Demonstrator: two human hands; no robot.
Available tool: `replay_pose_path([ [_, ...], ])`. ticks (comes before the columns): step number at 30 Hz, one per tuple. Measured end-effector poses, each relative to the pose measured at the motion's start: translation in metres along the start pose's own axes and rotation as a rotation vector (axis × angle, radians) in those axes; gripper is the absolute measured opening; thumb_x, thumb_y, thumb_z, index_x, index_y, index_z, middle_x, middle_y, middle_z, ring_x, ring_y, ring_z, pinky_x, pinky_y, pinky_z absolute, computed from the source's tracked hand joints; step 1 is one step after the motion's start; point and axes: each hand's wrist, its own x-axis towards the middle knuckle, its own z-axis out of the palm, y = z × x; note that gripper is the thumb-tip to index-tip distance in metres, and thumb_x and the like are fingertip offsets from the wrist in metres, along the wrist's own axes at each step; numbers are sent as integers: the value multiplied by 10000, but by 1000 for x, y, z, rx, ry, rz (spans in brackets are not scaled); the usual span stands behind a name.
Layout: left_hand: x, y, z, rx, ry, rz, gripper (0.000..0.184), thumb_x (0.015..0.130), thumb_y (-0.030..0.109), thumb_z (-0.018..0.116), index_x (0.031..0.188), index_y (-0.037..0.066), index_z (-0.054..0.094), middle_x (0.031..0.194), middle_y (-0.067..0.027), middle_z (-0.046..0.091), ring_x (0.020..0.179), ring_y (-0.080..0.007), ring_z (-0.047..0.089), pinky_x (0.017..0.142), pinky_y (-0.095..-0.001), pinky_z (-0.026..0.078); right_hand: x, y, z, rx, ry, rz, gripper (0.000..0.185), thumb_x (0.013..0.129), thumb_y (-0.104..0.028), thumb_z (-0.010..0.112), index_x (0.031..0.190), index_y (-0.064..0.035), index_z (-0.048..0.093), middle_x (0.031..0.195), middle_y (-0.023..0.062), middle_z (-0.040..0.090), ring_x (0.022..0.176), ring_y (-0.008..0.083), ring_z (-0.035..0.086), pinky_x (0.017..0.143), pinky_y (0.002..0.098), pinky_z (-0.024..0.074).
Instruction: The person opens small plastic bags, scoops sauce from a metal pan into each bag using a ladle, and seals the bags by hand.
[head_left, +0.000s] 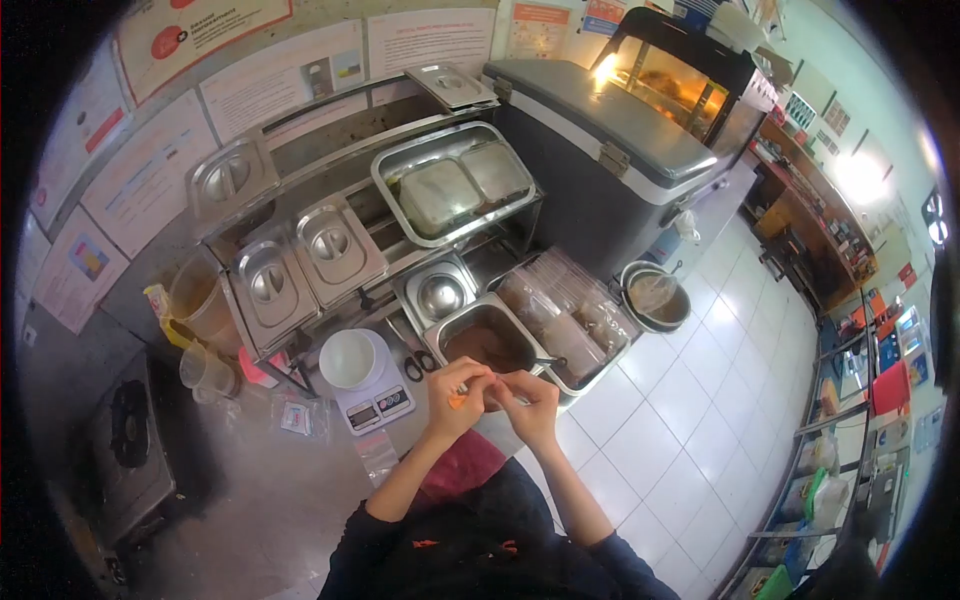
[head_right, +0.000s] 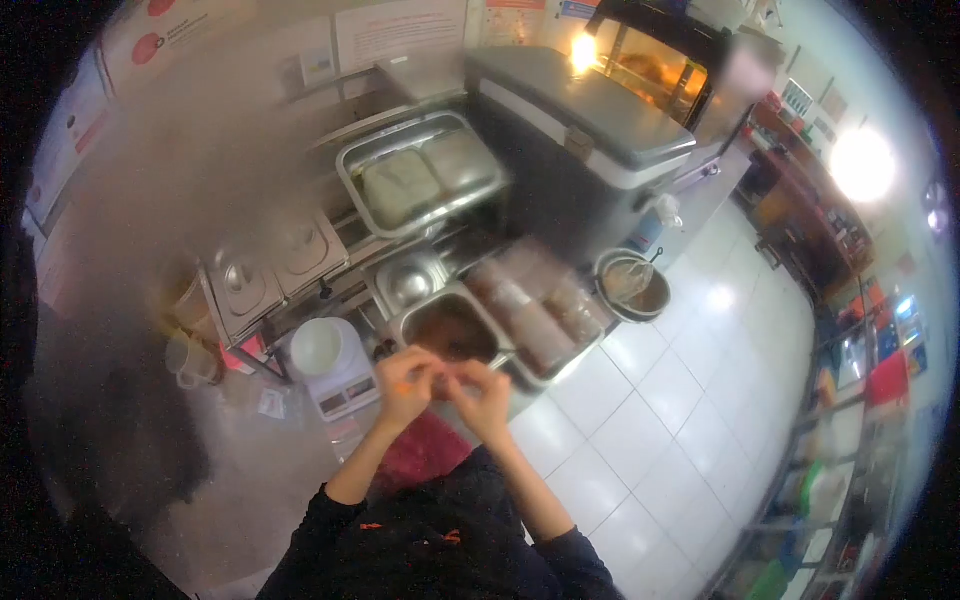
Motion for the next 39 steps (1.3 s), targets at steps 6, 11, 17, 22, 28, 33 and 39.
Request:
replay_pose_path([
  [6,0,2,-2,17,82,150,69,654,-70,557,663,-10,589,647,-89,587,584,-188,591,524,-248,445,-12,-8,4,33,81,-33,84,782,-34,632,819,38,654,733,96,656,638,125,626,613,243,493],
  [11,-3,-19,-41,-153,323,-191,89,733,-61,562,673,-2,592,667,-46,559,556,-105,536,478,-213,396,-31,8,-22,27,66,31,78,785,-44,626,817,21,656,725,87,657,648,133,626,631,242,490],
  [17,-16,9,-31,-189,-114,-130,134,739,-84,558,818,-7,635,785,-62,579,608,-102,550,515,-205,422,-21,-18,-13,-49,-47,-105,256,772,-8,592,1026,-5,615,941,117,635,831,164,625,745,282,487],
  [22,-28,32,-28,0,-207,-105,348,683,-16,671,1019,74,659,1074,-88,569,813,-154,599,653,-232,473,-19,30,-33,193,73,237,136,789,45,539,894,14,619,814,85,643,733,153,627,670,247,492],
  [28,-88,2,-105,492,-536,-645,306,664,162,729,947,64,665,911,-121,624,801,-246,613,657,-339,479,45,79,-137,-117,543,17,115,819,12,517,846,29,627,712,69,639,591,121,593,541,224,465],
  [33,-160,-54,-130,968,-380,-582,237,663,223,723,818,60,648,838,-138,616,794,-314,603,671,-403,462,92,174,-180,47,492,287,181,788,-37,556,943,28,622,769,93,664,656,148,636,556,248,478],
  [39,-164,-62,-131,876,-301,-665,155,694,154,670,758,28,605,838,-155,602,816,-349,577,702,-446,447,101,205,-176,-720,515,332,397,703,-117,623,1090,-50,566,868,136,646,818,278,629,737,328,480],
])
